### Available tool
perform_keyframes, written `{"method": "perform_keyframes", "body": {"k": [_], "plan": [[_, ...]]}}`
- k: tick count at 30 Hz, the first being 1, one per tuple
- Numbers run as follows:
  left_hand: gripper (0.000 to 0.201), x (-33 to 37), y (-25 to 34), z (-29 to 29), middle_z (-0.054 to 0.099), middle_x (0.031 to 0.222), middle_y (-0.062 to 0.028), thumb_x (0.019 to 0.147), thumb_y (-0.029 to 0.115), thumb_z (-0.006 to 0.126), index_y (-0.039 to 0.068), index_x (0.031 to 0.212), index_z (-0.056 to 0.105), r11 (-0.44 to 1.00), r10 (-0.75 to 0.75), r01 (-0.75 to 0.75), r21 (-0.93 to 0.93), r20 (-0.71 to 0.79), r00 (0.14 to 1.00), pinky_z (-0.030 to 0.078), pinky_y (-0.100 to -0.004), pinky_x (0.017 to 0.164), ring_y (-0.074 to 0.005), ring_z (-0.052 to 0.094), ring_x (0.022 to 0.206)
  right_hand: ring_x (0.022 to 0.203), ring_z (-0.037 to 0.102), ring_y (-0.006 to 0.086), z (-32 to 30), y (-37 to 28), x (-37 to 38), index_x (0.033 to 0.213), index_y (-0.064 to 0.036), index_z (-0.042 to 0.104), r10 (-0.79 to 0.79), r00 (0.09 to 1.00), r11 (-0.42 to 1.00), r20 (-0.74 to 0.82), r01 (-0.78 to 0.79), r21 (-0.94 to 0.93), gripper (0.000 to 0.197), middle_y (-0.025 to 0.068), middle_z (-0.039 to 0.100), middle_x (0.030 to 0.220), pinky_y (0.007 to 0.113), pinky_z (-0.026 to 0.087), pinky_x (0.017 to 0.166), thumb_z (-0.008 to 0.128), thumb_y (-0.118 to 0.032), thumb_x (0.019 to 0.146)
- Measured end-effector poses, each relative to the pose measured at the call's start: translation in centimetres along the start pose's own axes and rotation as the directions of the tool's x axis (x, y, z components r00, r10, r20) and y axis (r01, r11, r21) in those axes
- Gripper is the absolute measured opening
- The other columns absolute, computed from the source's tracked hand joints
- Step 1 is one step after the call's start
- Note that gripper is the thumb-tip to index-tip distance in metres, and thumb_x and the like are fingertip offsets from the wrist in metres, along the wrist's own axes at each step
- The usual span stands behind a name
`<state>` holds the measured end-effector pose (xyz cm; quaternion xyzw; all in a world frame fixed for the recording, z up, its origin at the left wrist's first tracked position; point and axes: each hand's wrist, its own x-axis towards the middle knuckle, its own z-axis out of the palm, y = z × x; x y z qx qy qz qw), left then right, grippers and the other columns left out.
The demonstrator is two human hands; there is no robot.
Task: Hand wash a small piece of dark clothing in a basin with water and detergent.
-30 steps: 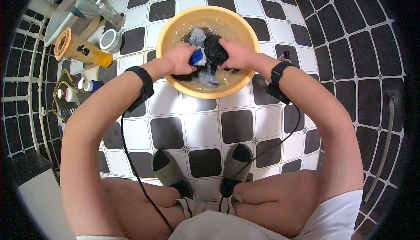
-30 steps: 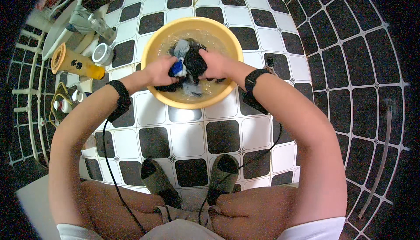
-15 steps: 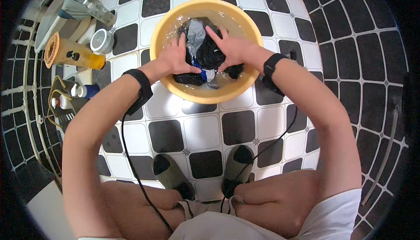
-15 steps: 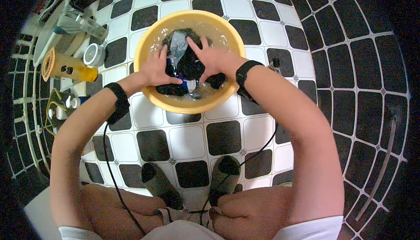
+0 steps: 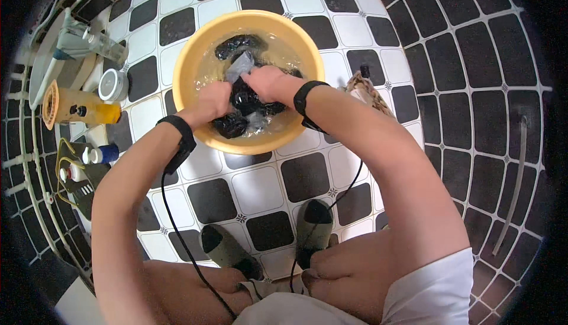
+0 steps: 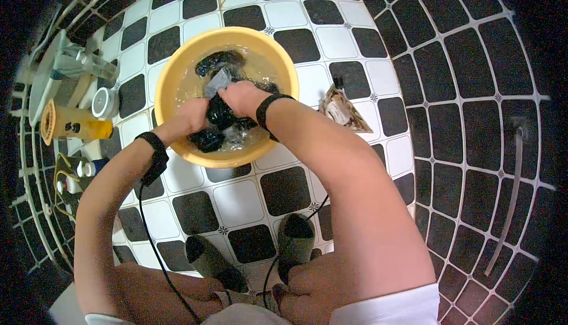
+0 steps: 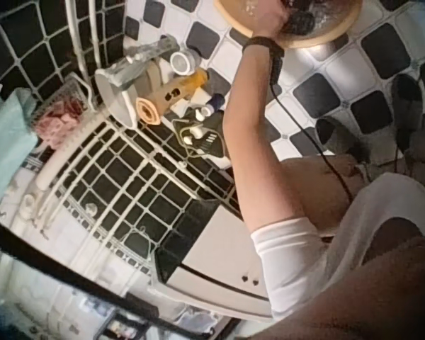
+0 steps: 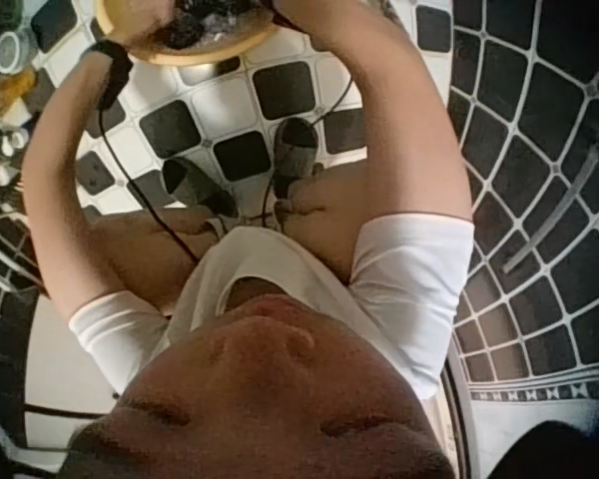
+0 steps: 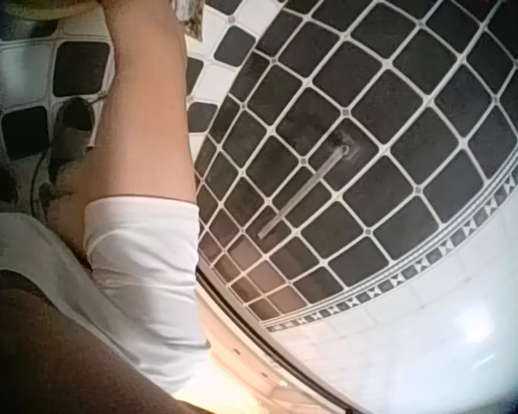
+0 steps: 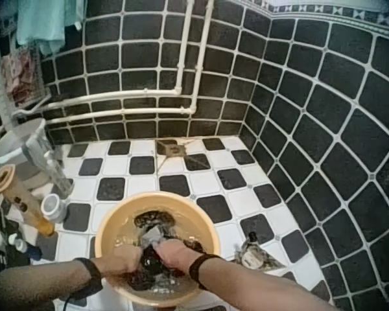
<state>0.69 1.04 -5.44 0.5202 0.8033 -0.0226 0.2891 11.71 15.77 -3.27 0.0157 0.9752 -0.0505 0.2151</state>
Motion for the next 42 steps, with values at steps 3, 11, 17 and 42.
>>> {"method": "perform_keyframes", "body": {"k": [3,11,17,42], "plan": [[0.041,-1.6,0.8,-2.2,0.067,0.094,-0.0216,0.065,0.017,0.075,0.0,0.1,0.06,0.998,-0.024,0.028,0.054,-0.081,0.996,0.055,-0.045,0.078,-0.0366,0.067,0.091,0.104,0.064,0.0338,-2.7,0.4,-0.6,0.12,-0.0046,0.055,-0.026,0.993,0.994,0.113,0.013,0.11,0.052,0.0206,0.066,0.108,0.042,0.052,0.087,0.074,-0.021,0.074],[0.053,-4.5,-0.3,-3.8,0.054,0.113,-0.0223,0.07,0.013,0.073,0.005,0.118,0.05,0.994,0.059,-0.095,-0.056,-0.461,0.886,0.049,-0.0445,0.09,-0.0391,0.059,0.102,0.107,0.062,0.035,-9.3,2.9,-4.9,0.132,-0.0051,0.052,0.01,1.0,0.928,-0.015,-0.004,0.371,0.073,0.019,0.065,0.111,0.041,0.049,0.092,0.083,-0.028,0.07],[0.034,-4.4,-1.0,-5.2,0.062,0.1,-0.0209,0.076,0.012,0.074,0.001,0.104,0.059,0.963,0.069,-0.173,-0.206,-0.432,0.899,0.051,-0.043,0.082,-0.0362,0.063,0.092,0.098,0.065,0.0351,-10.4,4.0,-6.5,0.112,-0.0056,0.062,0.211,0.956,0.949,-0.202,-0.15,0.279,0.045,0.0191,0.068,0.099,0.042,0.051,0.086,0.073,-0.019,0.07],[0.038,-4.7,-0.7,-8.0,0.068,0.103,-0.0144,0.072,0.014,0.073,0.004,0.108,0.066,0.95,-0.181,0.075,-0.304,-0.34,0.923,0.051,-0.0358,0.091,-0.0272,0.066,0.1,0.098,0.064,0.0308,-7.3,4.0,-6.9,0.103,-0.0041,0.067,-0.197,0.925,0.924,-0.326,0.286,0.255,0.032,0.0143,0.068,0.097,0.039,0.05,0.086,0.075,-0.018,0.076]]}}
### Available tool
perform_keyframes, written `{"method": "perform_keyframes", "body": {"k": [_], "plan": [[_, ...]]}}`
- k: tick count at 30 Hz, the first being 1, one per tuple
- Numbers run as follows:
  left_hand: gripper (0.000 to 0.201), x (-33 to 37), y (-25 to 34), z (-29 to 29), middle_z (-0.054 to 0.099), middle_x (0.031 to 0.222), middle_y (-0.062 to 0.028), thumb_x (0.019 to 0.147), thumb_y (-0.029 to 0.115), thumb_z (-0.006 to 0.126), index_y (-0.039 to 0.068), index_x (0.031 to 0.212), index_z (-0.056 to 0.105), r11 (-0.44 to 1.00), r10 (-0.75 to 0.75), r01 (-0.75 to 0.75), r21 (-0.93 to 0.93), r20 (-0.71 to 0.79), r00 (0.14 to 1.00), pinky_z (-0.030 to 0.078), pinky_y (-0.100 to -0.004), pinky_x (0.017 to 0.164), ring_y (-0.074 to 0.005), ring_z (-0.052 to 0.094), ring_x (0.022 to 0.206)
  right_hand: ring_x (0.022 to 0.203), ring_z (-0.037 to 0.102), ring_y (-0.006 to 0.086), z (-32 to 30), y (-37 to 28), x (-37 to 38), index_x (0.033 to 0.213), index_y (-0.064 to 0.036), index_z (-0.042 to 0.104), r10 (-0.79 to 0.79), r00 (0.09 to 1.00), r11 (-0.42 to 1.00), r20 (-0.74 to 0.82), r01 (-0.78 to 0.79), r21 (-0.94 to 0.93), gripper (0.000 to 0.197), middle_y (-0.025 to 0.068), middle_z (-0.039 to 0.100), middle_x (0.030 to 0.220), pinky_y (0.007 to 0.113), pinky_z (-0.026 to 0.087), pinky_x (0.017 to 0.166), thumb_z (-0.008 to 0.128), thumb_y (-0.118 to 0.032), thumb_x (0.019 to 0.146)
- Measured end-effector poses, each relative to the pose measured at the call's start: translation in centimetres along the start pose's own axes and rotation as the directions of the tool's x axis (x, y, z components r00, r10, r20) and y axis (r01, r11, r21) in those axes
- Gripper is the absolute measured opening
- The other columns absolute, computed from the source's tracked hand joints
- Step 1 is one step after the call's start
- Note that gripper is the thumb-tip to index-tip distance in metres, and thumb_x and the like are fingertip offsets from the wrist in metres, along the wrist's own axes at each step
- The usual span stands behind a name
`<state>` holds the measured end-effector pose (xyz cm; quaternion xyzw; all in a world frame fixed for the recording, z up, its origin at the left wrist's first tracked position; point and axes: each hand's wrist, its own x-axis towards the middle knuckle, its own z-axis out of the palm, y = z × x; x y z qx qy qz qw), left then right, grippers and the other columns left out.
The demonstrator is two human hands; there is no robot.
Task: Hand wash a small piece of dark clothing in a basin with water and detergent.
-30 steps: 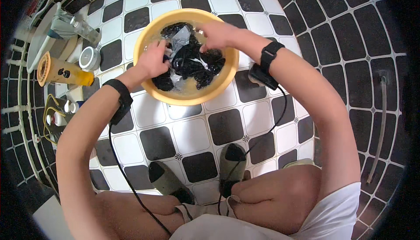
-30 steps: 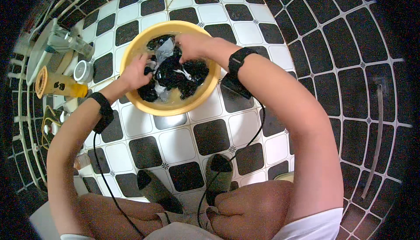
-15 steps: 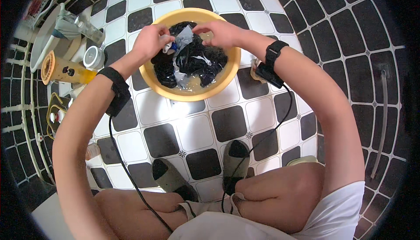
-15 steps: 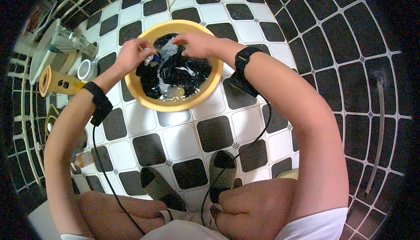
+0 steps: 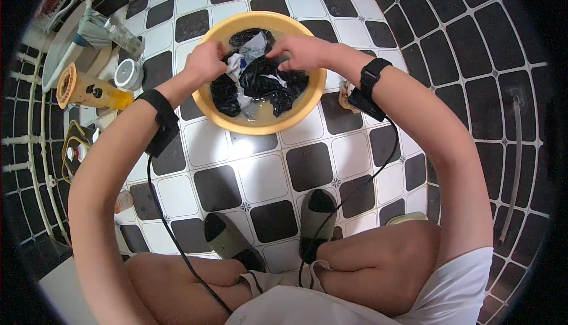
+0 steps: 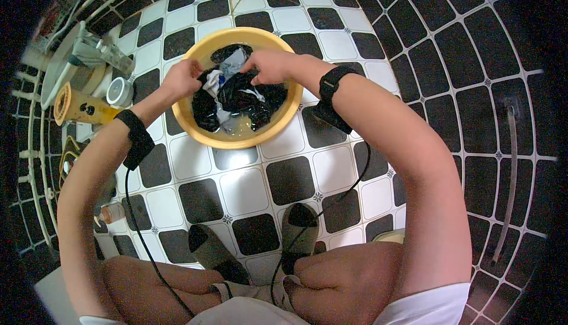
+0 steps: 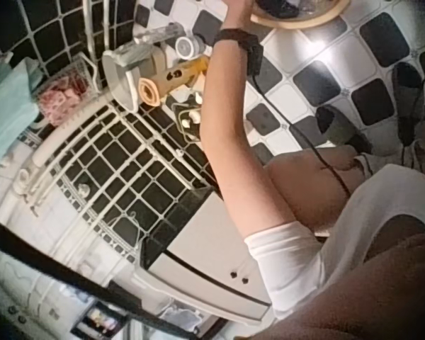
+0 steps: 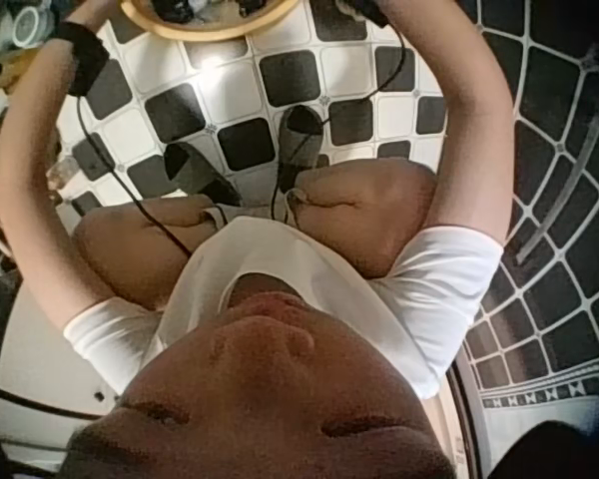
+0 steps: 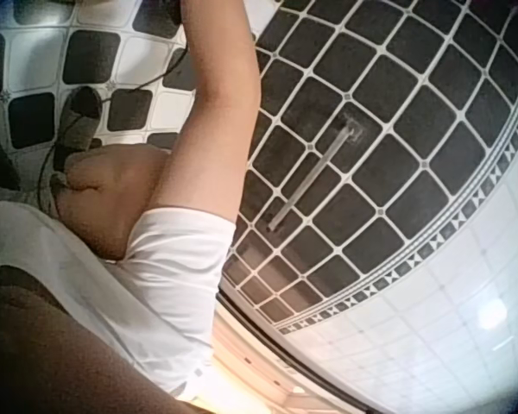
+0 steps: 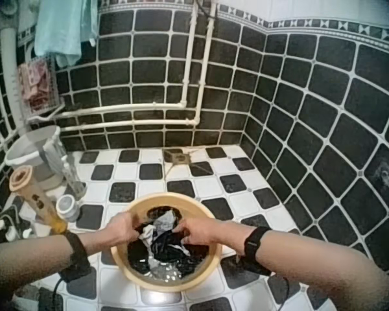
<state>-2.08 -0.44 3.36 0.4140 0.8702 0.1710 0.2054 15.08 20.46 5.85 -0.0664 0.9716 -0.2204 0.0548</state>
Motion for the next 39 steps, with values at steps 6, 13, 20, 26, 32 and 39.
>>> {"method": "perform_keyframes", "body": {"k": [6,13,20,26,32,39], "plan": [[0.041,0.0,-2.1,1.1,0.066,0.107,-0.0119,0.071,-0.001,0.071,0.003,0.111,0.065,0.902,0.176,-0.153,-0.403,0.021,0.984,0.049,-0.033,0.093,-0.0218,0.063,0.105,0.096,0.063,0.0303,-2.6,-3.4,1.5,0.117,-0.008,0.063,0.287,0.946,0.954,0.151,-0.269,-0.13,0.043,0.0123,0.067,0.099,0.04,0.05,0.084,0.075,-0.022,0.077],[0.034,-1.0,-0.2,-0.3,0.065,0.106,-0.0096,0.072,-0.001,0.072,0.003,0.106,0.065,0.944,0.092,-0.021,-0.329,0.202,0.975,0.049,-0.03,0.091,-0.0194,0.062,0.103,0.112,0.056,0.038,0.4,-0.9,1.0,0.131,-0.0116,0.055,-0.176,0.978,0.977,-0.113,0.16,-0.142,0.061,0.0223,0.059,0.118,0.044,0.046,0.094,0.072,-0.007,0.072],[0.036,-1.7,-1.4,0.2,0.057,0.129,-0.0137,0.074,-0.012,0.061,0.003,0.106,0.065,0.878,0.413,-0.387,-0.281,0.037,0.91,0.047,-0.0318,0.094,-0.0237,0.059,0.112,0.111,0.054,0.0369,-0.1,-2.5,2.2,0.142,-0.0175,0.044,0.24,0.966,0.971,0.101,-0.238,-0.029,0.073,0.0216,0.047,0.128,0.042,0.043,0.096,0.074,-0.005,0.076],[0.035,-1.9,-0.4,1.3,0.057,0.132,-0.0131,0.073,-0.008,0.066,0.003,0.107,0.065,0.804,0.539,-0.551,-0.224,-0.117,0.834,0.047,-0.0309,0.095,-0.0256,0.058,0.117,0.114,0.053,0.0385,0.6,-1.2,1.6,0.136,-0.0163,0.051,0.139,0.989,0.99,0.06,-0.138,-0.01,0.073,0.022,0.042,0.136,0.041,0.044,0.097,0.064,0.007,0.068],[0.037,-2.5,0.1,0.5,0.061,0.108,-0.011,0.073,0.0,0.073,0.002,0.109,0.063,0.922,0.332,-0.315,-0.227,0.042,0.942,0.051,-0.0304,0.083,-0.0206,0.064,0.099,0.132,0.039,0.042,0.7,-1.4,1.8,0.126,-0.0152,0.061,0.137,0.98,0.99,0.145,-0.131,-0.046,0.061,0.0286,0.038,0.142,0.04,0.035,0.11,0.066,0.001,0.067],[0.021,-2.1,-0.5,1.6,0.057,0.093,-0.0091,0.077,0.008,0.073,-0.001,0.09,0.059,0.864,0.347,-0.365,-0.348,-0.115,0.931,0.048,-0.0302,0.069,-0.0179,0.056,0.072,0.124,0.047,0.0403,0.3,-1.6,2.1,0.095,-0.0054,0.061,0.228,0.957,0.964,0.18,-0.247,0.095,0.029,0.028,0.043,0.139,0.042,0.042,0.1,0.074,-0.014,0.07]]}}
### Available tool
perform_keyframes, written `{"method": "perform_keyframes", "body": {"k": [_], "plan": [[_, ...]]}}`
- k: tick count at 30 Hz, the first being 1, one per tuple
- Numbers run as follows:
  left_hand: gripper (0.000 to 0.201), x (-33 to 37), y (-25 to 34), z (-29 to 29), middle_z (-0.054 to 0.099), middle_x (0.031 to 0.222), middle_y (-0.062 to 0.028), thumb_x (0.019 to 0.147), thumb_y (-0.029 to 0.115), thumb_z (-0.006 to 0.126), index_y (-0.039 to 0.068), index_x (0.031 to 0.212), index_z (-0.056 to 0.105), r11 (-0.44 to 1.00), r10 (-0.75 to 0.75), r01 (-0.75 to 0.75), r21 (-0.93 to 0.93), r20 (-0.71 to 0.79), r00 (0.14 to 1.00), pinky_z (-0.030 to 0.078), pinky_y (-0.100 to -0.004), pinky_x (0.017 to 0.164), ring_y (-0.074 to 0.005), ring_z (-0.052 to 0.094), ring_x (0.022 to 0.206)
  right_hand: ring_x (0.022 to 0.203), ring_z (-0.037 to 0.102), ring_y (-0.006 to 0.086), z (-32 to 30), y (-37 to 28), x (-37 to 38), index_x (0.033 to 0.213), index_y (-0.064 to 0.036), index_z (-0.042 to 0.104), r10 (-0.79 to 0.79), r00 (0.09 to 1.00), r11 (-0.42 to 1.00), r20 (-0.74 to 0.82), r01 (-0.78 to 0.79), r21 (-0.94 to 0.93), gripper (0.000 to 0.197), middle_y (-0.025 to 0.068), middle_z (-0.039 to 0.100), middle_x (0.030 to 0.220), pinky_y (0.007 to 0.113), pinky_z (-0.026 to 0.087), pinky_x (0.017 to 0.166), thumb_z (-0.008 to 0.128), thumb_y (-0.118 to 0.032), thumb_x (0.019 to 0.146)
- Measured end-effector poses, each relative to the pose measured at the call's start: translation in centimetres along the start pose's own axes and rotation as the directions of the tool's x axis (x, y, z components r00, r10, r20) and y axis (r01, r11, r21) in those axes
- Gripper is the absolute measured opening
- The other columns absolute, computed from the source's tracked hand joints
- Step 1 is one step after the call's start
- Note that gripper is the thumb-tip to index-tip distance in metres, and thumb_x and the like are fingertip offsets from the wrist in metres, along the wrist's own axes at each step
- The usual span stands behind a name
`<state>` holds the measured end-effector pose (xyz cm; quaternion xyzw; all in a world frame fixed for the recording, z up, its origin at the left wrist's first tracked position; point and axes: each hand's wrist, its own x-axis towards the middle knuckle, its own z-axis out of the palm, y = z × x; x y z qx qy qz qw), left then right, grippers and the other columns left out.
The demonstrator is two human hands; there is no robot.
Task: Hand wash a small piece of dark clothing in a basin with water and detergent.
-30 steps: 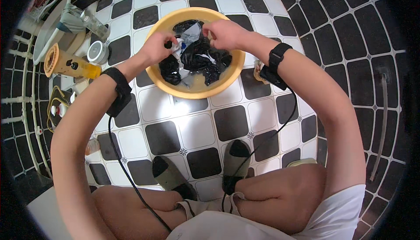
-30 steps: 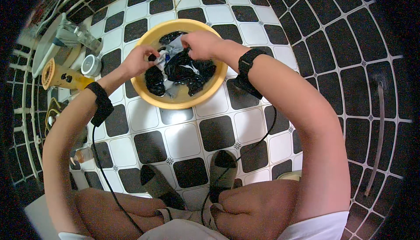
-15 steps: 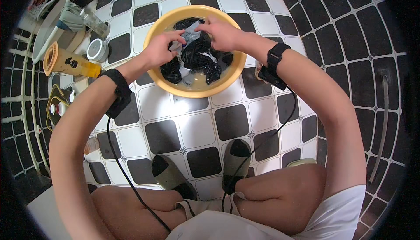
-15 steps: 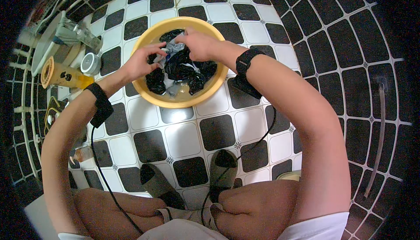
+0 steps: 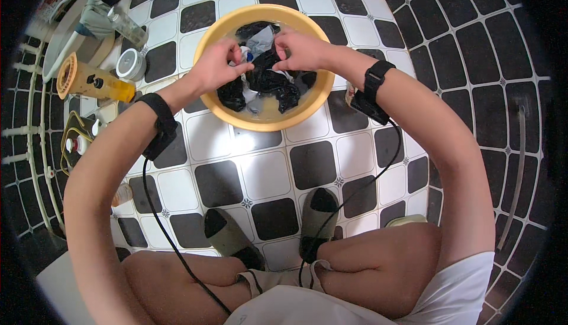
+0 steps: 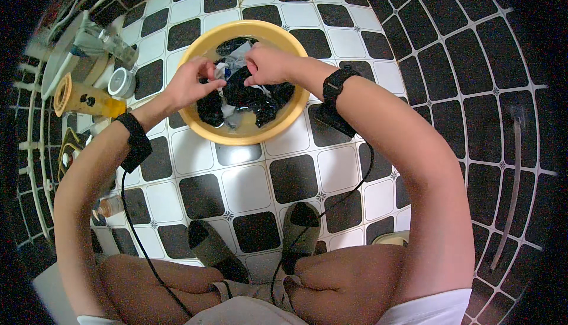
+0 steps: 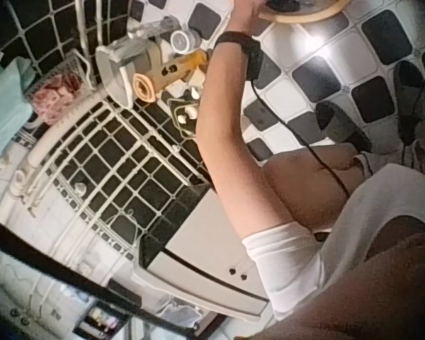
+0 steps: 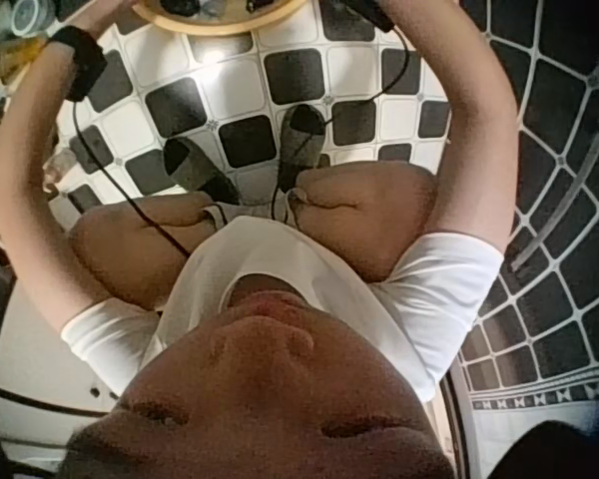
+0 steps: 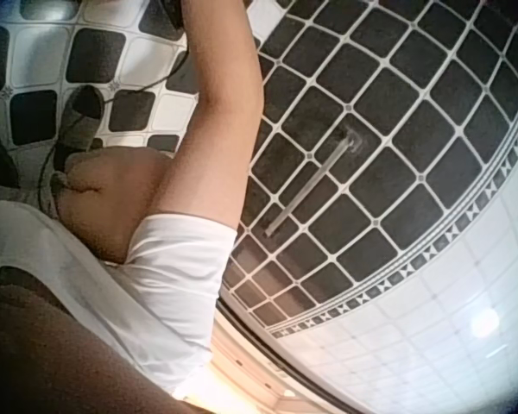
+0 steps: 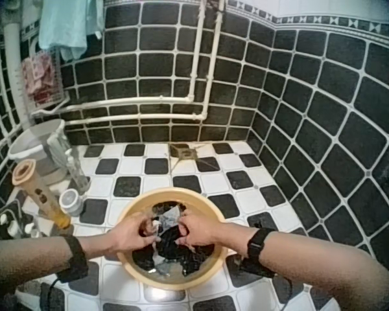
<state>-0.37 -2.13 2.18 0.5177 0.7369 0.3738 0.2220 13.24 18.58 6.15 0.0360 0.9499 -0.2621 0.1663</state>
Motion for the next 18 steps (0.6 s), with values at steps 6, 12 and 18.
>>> {"method": "perform_keyframes", "body": {"k": [6,12,18], "plan": [[0.032,-0.1,0.5,-0.5,0.061,0.088,-0.0095,0.079,0.019,0.075,0.003,0.105,0.064,0.991,0.134,-0.133,0.027,-0.032,0.991,0.049,-0.0321,0.068,-0.022,0.058,0.071,0.116,0.056,0.0368,1.8,1.0,-0.2,0.118,-0.006,0.058,-0.188,0.971,0.979,-0.146,0.174,-0.104,0.046,0.0236,0.051,0.133,0.041,0.045,0.099,0.073,-0.015,0.075],[0.033,1.6,3.2,-1.9,0.068,0.091,-0.0122,0.084,0.027,0.069,0.008,0.11,0.067,0.969,0.245,-0.245,0.023,-0.197,0.949,0.052,-0.0345,0.071,-0.0248,0.065,0.079,0.118,0.054,0.0368,-2.0,-0.7,-0.5,0.132,-0.0053,0.053,-0.211,0.965,0.966,-0.159,0.23,0.116,0.058,0.0225,0.058,0.123,0.041,0.04,0.104,0.052,0.002,0.075],[0.03,-1.0,12.6,-9.9,0.06,0.085,-0.0065,0.08,0.028,0.073,0.01,0.102,0.064,0.941,0.335,-0.332,0.062,-0.298,0.894,0.05,-0.0351,0.059,-0.0243,0.062,0.067,0.091,0.063,0.0324,-7.6,-8.1,-1.2,0.122,-0.0009,0.055,-0.1,0.963,0.966,-0.25,0.154,0.207,0.043,0.0188,0.064,0.104,0.037,0.051,0.081,0.066,-0.01,0.082]]}}
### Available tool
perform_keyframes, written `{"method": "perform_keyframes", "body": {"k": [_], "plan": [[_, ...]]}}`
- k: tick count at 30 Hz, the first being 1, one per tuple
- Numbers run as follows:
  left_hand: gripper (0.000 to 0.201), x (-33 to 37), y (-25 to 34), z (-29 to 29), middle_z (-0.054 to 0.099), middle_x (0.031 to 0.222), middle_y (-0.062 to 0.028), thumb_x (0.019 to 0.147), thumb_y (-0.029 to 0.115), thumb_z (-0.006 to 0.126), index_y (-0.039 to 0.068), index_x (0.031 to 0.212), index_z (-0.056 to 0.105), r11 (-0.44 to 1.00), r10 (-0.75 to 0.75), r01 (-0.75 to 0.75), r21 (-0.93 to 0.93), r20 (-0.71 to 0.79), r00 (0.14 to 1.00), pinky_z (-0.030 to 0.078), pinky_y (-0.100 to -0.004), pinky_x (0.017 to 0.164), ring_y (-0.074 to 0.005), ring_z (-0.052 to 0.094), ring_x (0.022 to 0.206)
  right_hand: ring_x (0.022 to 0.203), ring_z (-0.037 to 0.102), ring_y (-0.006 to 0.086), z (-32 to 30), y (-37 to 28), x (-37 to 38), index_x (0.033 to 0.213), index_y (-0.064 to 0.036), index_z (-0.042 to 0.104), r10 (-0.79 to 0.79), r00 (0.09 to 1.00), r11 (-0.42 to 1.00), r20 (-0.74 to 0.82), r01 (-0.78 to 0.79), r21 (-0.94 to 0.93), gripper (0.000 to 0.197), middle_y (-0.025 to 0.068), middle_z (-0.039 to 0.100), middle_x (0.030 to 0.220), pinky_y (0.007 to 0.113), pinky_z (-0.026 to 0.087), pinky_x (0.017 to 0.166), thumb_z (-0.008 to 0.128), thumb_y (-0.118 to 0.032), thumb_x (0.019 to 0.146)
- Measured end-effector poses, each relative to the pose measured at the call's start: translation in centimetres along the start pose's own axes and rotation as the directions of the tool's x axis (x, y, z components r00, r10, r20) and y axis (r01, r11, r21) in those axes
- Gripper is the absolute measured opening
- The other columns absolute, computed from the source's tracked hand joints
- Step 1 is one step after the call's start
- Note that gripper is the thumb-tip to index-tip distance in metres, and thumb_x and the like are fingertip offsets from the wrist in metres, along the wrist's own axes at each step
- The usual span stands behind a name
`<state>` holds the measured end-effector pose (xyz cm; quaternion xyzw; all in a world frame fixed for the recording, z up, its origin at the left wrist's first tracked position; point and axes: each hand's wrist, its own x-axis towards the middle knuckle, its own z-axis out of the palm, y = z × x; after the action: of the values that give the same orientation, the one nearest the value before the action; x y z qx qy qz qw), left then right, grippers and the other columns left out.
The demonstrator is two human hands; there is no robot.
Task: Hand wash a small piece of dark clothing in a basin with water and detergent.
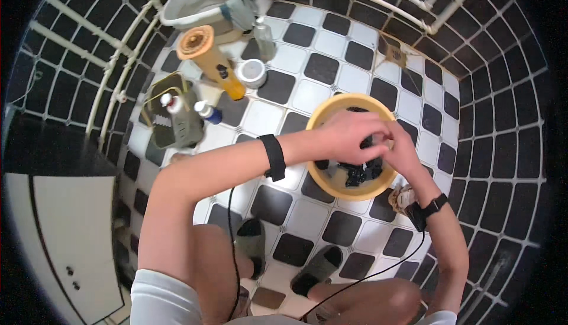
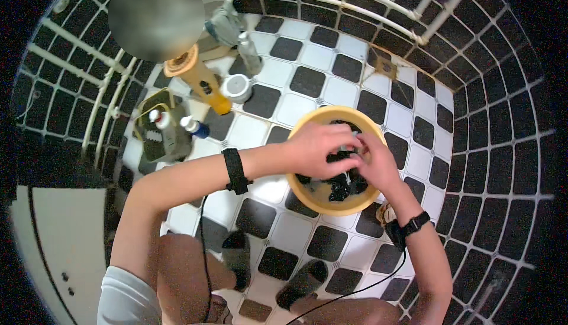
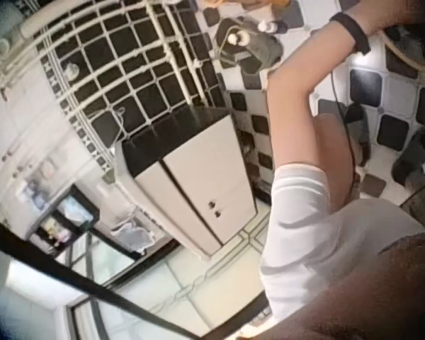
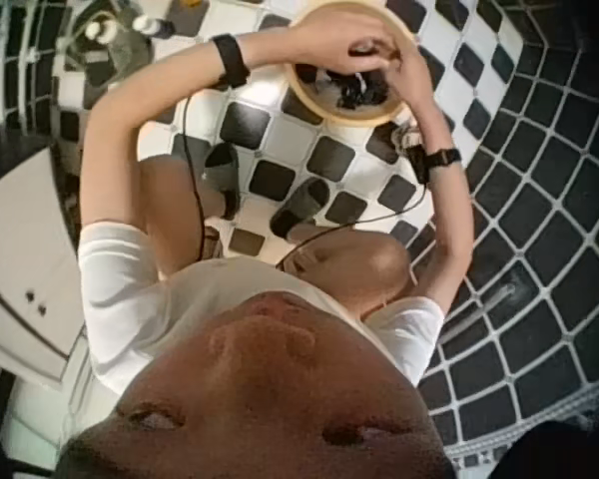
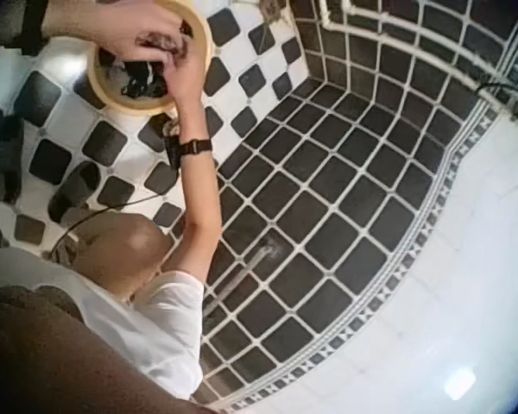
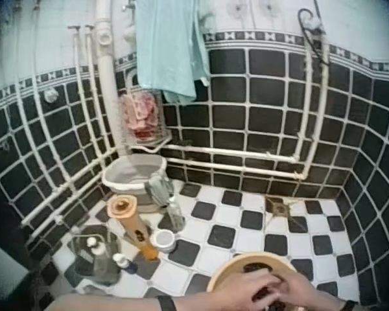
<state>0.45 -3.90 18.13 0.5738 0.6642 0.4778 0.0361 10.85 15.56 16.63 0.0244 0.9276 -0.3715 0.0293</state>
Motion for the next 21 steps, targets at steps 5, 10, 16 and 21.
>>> {"method": "perform_keyframes", "body": {"k": [5,10,16,21], "plan": [[0.037,4.7,13.9,-15.1,0.064,0.095,-0.0095,0.074,0.025,0.074,0.006,0.104,0.063,1.0,-0.01,0.013,0.016,-0.178,0.984,0.052,-0.0355,0.072,-0.0291,0.064,0.084,0.078,0.058,0.0148,-6.1,-10.0,0.6,0.118,-0.0003,0.055,0.166,0.959,0.972,-0.229,-0.12,0.202,0.039,0.0084,0.064,0.091,0.029,0.049,0.073,0.07,-0.006,0.082],[0.042,2.3,33.2,-36.7,0.064,0.102,-0.0072,0.073,0.031,0.075,0.007,0.105,0.064,0.911,-0.09,0.278,0.305,-0.51,0.856,0.049,-0.0392,0.082,-0.0289,0.063,0.089,0.089,0.059,0.0122,-8.2,-30.5,-1.0,0.132,-0.0018,0.046,0.109,0.95,0.848,-0.292,0.064,0.526,0.049,0.01,0.062,0.107,0.024,0.048,0.077,0.066,-0.005,0.088],[0.021,-13.3,59.0,-54.2,0.066,0.095,-0.009,0.084,0.021,0.065,0.005,0.098,0.066,0.653,-0.365,0.757,-0.007,-0.879,0.307,0.05,-0.0302,0.074,-0.0202,0.065,0.086,0.091,0.065,0.0146,-8.8,-67.0,-2.3,0.129,0.0014,0.047,-0.252,0.95,0.753,0.185,0.073,0.654,0.041,0.0112,0.064,0.105,0.024,0.05,0.081,0.061,-0.001,0.091],[0.038,-32.2,71.3,-60.1,0.065,0.076,-0.0058,0.1,0.031,0.043,0.001,0.091,0.063,0.507,-0.423,0.677,-0.534,-0.838,-0.344,0.048,-0.0255,0.072,-0.0139,0.063,0.075,0.088,0.068,0.0167,1.7,-93.6,-2.2,0.121,0.0025,0.051,-0.545,0.734,0.718,0.407,0.157,0.678,0.033,0.0108,0.066,0.095,0.026,0.054,0.073,0.062,-0.011,0.092]]}}
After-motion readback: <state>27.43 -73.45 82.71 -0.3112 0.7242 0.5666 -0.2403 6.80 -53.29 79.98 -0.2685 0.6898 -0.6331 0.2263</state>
